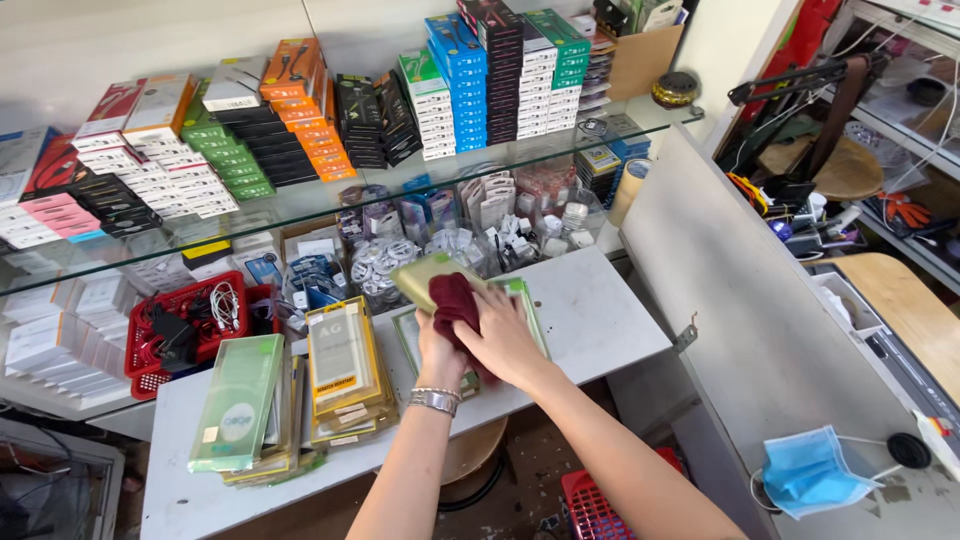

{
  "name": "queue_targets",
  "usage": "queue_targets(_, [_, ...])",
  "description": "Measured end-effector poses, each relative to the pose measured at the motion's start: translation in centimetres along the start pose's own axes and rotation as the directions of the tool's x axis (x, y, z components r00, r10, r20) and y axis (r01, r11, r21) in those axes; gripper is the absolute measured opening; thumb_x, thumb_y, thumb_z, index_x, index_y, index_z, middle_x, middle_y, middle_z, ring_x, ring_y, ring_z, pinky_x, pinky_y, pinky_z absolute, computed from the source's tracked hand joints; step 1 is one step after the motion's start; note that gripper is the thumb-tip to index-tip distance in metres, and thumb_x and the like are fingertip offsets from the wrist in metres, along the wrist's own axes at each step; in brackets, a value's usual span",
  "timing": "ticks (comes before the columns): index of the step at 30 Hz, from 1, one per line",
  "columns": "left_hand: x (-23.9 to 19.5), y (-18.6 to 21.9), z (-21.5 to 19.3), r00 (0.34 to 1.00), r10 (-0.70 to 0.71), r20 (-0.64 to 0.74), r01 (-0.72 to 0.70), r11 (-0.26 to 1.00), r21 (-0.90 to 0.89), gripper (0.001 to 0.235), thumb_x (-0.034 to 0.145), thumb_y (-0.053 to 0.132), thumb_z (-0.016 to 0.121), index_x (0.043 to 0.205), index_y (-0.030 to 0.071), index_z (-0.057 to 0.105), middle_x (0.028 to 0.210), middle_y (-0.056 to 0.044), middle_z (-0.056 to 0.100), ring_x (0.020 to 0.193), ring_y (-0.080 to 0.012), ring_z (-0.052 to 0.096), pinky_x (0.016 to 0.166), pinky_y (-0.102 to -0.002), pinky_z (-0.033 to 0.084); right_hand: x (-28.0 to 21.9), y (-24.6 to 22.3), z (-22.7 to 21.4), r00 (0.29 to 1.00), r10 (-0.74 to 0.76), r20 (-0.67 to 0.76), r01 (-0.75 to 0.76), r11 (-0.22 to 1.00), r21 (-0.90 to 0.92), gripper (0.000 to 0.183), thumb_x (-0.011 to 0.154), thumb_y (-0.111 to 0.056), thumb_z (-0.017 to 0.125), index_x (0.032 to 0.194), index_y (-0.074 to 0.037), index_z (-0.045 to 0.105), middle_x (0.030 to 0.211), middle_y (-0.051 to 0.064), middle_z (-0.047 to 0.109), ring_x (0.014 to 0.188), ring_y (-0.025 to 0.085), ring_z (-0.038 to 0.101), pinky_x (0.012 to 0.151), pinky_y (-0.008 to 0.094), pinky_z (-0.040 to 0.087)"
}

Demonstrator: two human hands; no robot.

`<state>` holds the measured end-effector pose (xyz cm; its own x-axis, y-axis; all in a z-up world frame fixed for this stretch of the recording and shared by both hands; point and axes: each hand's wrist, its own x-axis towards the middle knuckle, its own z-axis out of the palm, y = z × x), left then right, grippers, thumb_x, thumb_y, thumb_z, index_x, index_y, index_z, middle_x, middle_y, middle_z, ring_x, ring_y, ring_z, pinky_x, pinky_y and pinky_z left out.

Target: The person retrieves stacks of small product boxes from a shelf, places them on a counter, and wipes each box with a maroon cloth. The person handles multiple boxes one at a time, wiping all sides before stacking them. The person repeats this process with different stacks of boxes throughout the clip.

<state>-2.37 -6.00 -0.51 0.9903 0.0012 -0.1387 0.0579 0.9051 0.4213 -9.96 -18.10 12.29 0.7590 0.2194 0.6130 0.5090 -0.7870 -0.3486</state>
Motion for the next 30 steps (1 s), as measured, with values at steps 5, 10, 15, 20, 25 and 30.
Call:
queue_targets(5, [-0.6, 1.0, 0.6, 0.954, -0.055, -0.295, 0.073, 0.996, 0.049, 0.043, 0.101, 0.005, 0.048, 0.14, 0.02, 0.037, 0.142, -0.011, 0.055, 0.126, -0.03, 0.062, 0.101, -0.047, 0.057, -0.9, 2.2, -0.2, 0.997, 0.073, -0.028, -0.071, 0.995, 0.066, 0.057, 0.078, -0.029, 0.073, 0.126, -0.001, 0.059, 0.125, 0.023, 0.067, 0.115, 0.043, 0.064, 0.099, 0.049, 0.051])
queue_targets(10, [-1.6, 2.7, 0.7, 0.947, -0.052, -0.318, 0.082, 0.993, 0.082, 0.041, 0.102, 0.007, 0.047, 0.139, 0.019, 0.037, 0.14, -0.013, 0.055, 0.122, -0.033, 0.063, 0.098, -0.055, 0.057, 0.4, 5.3, -4.2, 0.769, 0.633, 0.083, -0.63, 0.732, 0.258, 0.037, 0.09, -0.029, 0.07, 0.115, -0.002, 0.069, 0.109, 0.024, 0.076, 0.098, 0.034, 0.075, 0.09, 0.045, 0.059])
queue_targets(15, [1.2, -0.2, -0.7, 0.955, -0.075, -0.286, 0.088, 0.995, 0.036, 0.041, 0.102, 0.009, 0.045, 0.141, 0.016, 0.038, 0.141, -0.013, 0.055, 0.121, -0.0329, 0.063, 0.098, -0.056, 0.056, -1.1, 2.0, -3.4, 0.982, 0.184, -0.034, -0.158, 0.912, 0.38, 0.044, 0.074, -0.017, 0.074, 0.114, -0.002, 0.062, 0.126, 0.024, 0.066, 0.11, 0.041, 0.062, 0.095, 0.047, 0.051])
queue_targets(20, [2.0, -0.9, -1.6, 0.973, -0.167, -0.156, 0.157, 0.985, -0.073, 0.039, 0.101, 0.006, 0.046, 0.14, 0.005, 0.047, 0.136, -0.019, 0.06, 0.121, -0.0378, 0.064, 0.098, -0.057, 0.058, -2.4, 5.4, -1.9, 1.0, -0.007, 0.007, 0.005, 0.982, 0.19, 0.052, 0.072, -0.018, 0.073, 0.12, -0.001, 0.064, 0.135, 0.017, 0.064, 0.123, 0.039, 0.054, 0.105, 0.046, 0.046])
queue_targets(25, [1.4, -1.3, -2.2, 0.931, -0.189, -0.311, 0.286, 0.91, 0.301, 0.045, 0.097, 0.005, 0.049, 0.141, 0.011, 0.04, 0.135, -0.015, 0.058, 0.122, -0.0334, 0.062, 0.099, -0.057, 0.055, -5.4, 13.9, -3.1, 0.885, 0.464, 0.034, -0.465, 0.879, 0.103, 0.043, 0.081, -0.027, 0.072, 0.115, -0.001, 0.068, 0.114, 0.02, 0.07, 0.109, 0.042, 0.062, 0.095, 0.046, 0.049])
queue_targets(30, [3.9, -7.0, -4.9, 0.979, -0.018, -0.201, 0.146, 0.754, 0.641, 0.059, 0.091, 0.009, 0.066, 0.145, 0.005, 0.041, 0.141, -0.022, 0.06, 0.124, -0.0358, 0.064, 0.102, -0.053, 0.055, -7.9, 17.3, -3.5, 0.783, 0.607, 0.133, -0.622, 0.763, 0.179, 0.039, 0.084, -0.033, 0.073, 0.105, 0.0, 0.071, 0.092, 0.018, 0.076, 0.088, 0.034, 0.073, 0.083, 0.042, 0.056])
